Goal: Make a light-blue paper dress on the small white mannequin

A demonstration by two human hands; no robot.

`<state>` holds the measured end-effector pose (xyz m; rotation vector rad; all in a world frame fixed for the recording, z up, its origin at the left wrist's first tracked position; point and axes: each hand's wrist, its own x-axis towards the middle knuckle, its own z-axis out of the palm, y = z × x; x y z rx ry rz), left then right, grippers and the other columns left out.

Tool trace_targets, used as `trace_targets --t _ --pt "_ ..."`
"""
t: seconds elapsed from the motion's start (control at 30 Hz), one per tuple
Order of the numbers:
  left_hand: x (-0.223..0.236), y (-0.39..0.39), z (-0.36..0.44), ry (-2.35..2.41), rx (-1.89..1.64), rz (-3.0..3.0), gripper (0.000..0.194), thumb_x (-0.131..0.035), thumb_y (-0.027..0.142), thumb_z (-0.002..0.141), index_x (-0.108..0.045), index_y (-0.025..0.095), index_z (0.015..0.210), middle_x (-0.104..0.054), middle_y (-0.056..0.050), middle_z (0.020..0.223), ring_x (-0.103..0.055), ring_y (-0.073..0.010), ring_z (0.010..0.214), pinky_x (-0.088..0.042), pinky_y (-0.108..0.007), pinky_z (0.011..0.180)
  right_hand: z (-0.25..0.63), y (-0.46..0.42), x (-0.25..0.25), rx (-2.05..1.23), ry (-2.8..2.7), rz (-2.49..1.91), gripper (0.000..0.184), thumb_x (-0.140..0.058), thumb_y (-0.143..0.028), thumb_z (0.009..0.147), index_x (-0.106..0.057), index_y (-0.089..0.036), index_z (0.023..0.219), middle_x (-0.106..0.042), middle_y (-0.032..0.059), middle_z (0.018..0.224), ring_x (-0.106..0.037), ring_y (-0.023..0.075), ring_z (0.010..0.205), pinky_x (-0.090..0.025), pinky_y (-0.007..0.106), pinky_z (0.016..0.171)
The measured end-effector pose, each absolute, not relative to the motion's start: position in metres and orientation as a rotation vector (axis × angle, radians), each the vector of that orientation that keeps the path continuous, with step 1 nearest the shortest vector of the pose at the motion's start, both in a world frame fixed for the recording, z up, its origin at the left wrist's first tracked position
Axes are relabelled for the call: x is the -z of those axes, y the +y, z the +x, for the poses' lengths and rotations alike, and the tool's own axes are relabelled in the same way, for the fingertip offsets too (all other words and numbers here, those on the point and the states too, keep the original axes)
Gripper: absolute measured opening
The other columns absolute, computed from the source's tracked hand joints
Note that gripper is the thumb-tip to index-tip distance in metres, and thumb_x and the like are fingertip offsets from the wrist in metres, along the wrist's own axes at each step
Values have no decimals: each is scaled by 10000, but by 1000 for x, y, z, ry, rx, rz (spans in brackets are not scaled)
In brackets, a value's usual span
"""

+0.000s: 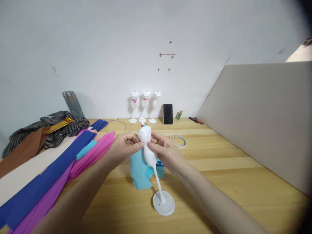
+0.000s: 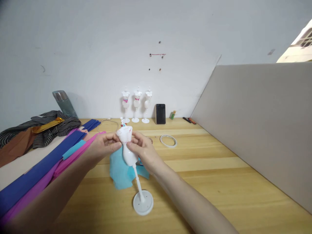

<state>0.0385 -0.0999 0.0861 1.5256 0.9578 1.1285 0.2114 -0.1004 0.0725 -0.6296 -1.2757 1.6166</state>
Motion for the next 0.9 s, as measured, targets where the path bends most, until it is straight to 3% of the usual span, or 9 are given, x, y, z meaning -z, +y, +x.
trace_targets --t 0.13,0.23,0.37,0.6,0.77,0.9 --pt "-79 -96 37 1011 -1139 1523 297 -782 390 623 -642 135 680 -621 -13 663 -569 -146 671 -450 -273 679 211 -101 -72 -1541 -1372 -630 445 -740 -326 723 -632 -205 1137 -720 64 976 -629 167 769 -450 276 678" --pt "-72 -92 37 1042 -1148 1497 347 -790 389 619 -706 127 829 -704 -71 811 -632 -215 821 -482 -342 801 209 -101 -71 -1391 -1488 -643 441 -747 -321 724 -636 -206 1135 -711 78 1037 -636 198 883 -471 327 790" --pt "-69 -92 38 974 -1112 1339 459 -823 397 596 -709 115 941 -732 -119 960 -650 -267 939 -472 -407 896 208 -102 -70 -1329 -1493 -644 433 -747 -340 730 -639 -220 1132 -707 78 1072 -638 219 945 -483 357 823" --pt "-72 -93 37 651 -1073 1170 431 -792 407 666 -680 120 968 -718 -127 963 -653 -242 931 -459 -379 894 210 -102 -67 -1530 -1170 -673 404 -755 -353 710 -659 -219 1080 -724 77 1015 -665 193 839 -507 326 737" --pt "-60 -92 46 654 -1195 1036 426 -801 387 658 -630 158 974 -693 -89 955 -643 -191 869 -482 -313 812 204 -100 -62 -1364 -1199 -700 408 -786 -234 635 -659 -224 1023 -707 62 1044 -649 185 851 -520 336 782" --pt "-50 -90 51 884 -1280 1124 370 -773 461 662 -593 151 757 -661 -32 775 -612 -161 751 -471 -282 732 200 -99 -58 -1250 -1254 -721 393 -743 -194 634 -635 -231 1010 -697 53 1006 -621 169 783 -519 308 684"
